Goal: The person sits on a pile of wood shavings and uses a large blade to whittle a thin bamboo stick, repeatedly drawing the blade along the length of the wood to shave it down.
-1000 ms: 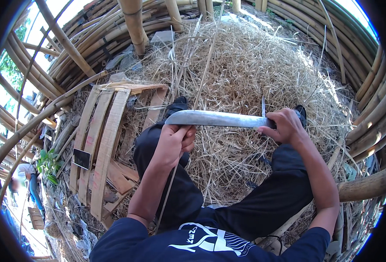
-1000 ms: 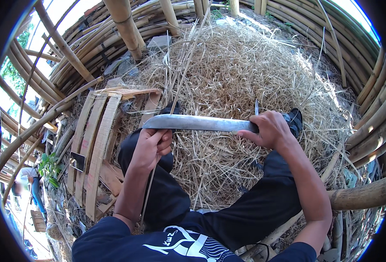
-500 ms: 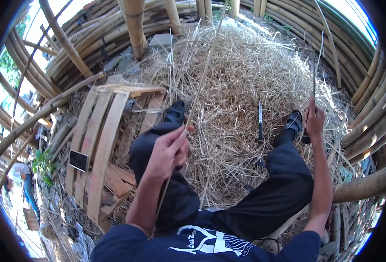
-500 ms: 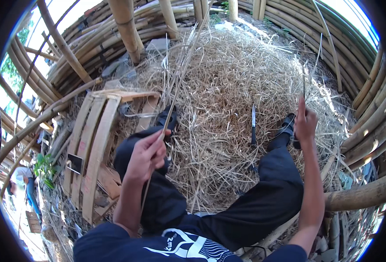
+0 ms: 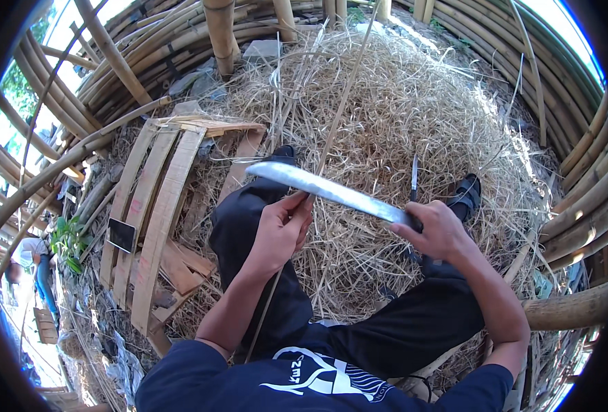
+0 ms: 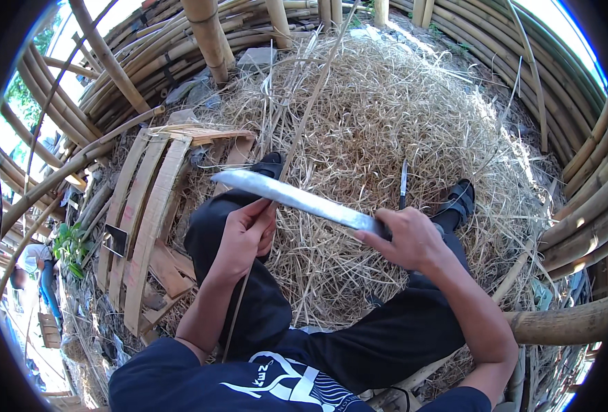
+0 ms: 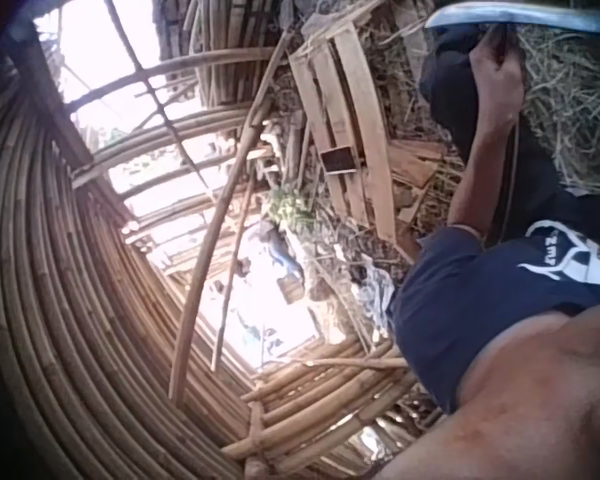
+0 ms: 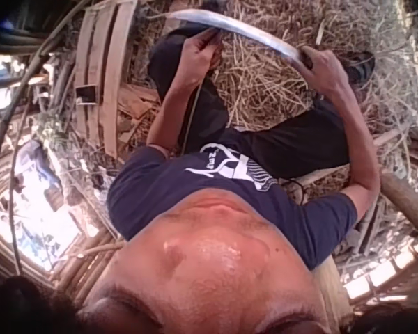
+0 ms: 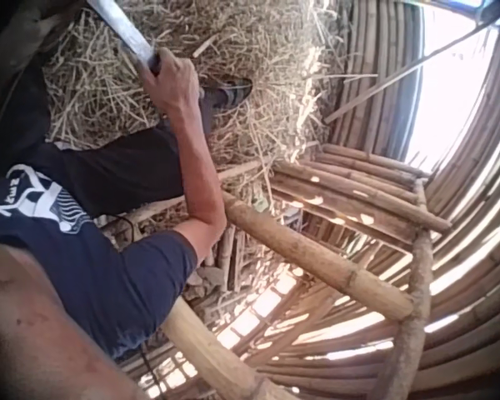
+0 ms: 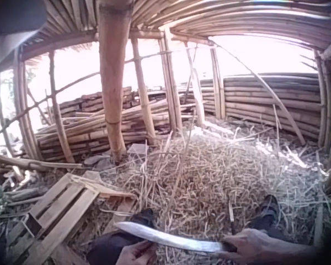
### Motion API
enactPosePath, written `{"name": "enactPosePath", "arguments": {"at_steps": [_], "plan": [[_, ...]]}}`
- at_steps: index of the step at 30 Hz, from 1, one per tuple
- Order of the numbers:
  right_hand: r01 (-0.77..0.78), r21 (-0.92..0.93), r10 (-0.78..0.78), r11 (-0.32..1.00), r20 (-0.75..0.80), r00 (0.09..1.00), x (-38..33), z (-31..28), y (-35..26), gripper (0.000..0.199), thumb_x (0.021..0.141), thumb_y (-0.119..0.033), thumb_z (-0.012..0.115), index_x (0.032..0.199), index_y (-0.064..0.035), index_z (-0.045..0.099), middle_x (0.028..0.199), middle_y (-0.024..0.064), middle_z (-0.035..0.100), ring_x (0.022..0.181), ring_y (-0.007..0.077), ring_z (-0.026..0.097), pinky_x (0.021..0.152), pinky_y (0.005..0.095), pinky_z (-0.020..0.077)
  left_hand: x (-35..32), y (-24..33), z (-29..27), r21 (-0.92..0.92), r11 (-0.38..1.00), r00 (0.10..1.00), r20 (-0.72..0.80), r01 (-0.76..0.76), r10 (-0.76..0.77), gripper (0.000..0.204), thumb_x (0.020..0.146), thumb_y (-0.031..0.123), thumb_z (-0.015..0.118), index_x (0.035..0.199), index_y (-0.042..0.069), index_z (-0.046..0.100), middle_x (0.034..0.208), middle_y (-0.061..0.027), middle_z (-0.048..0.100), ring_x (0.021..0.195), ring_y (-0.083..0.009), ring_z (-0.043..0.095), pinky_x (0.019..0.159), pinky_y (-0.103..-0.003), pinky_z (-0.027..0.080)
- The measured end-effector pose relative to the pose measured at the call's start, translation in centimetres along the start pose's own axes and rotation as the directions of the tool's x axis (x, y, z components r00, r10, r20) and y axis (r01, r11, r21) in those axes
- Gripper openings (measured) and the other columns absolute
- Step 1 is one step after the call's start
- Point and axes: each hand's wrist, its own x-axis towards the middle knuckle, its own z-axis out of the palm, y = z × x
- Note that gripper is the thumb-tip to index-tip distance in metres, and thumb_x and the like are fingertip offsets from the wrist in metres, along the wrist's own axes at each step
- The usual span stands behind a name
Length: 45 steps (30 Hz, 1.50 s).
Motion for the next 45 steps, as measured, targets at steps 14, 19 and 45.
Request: {"name": "enactPosePath", "arguments": {"at_steps": [14, 19, 45], "plan": [[0.161, -0.151, -0.168, 0.975, -0.03, 0.985, 0.6, 0.3, 1.4, 0.057, 0.088, -0.056, 0.054, 0.071, -0.0019, 0.057, 0.055, 0.0173, 0.056, 0.054, 0.0377, 0.059, 0.057, 0.0458, 0.0475, -0.1, -0.8, -0.2, 0.164, 0.983, 0.992, -0.079, -0.084, 0.098, 0.014, 0.094, 0.0, 0.047, 0.084, 0.001, 0.057, 0.055, 0.0041, 0.038, 0.042, -0.0018, 0.028, 0.038, -0.022, 0.02], [0.21, -0.241, -0.233, 0.947, -0.072, 0.97, 1.6, -0.2, 2.6, 0.059, 0.087, -0.059, 0.054, 0.068, -0.0034, 0.056, 0.053, 0.0153, 0.055, 0.05, 0.0363, 0.057, 0.054, 0.0437, 0.0473, 0.2, -0.9, -0.6, 0.085, 0.994, 0.998, -0.013, -0.065, 0.066, 0.014, 0.097, 0.006, 0.05, 0.088, 0.002, 0.061, 0.058, 0.0059, 0.043, 0.043, -0.001, 0.036, 0.039, -0.021, 0.025], [-0.406, 0.055, 0.314, 0.912, -0.731, 0.606, -0.8, -5.2, 15.7, 0.044, 0.093, -0.042, 0.057, 0.072, -0.0039, 0.062, 0.052, 0.0087, 0.052, 0.05, 0.022, 0.054, 0.054, 0.0393, 0.0453, -3.3, 0.7, -3.6, -0.068, 0.989, 0.972, 0.207, 0.131, -0.115, 0.027, 0.101, 0.013, 0.049, 0.124, 0.002, 0.056, 0.059, 0.0087, 0.033, 0.044, 0.0002, 0.027, 0.039, -0.018, 0.02]]}}
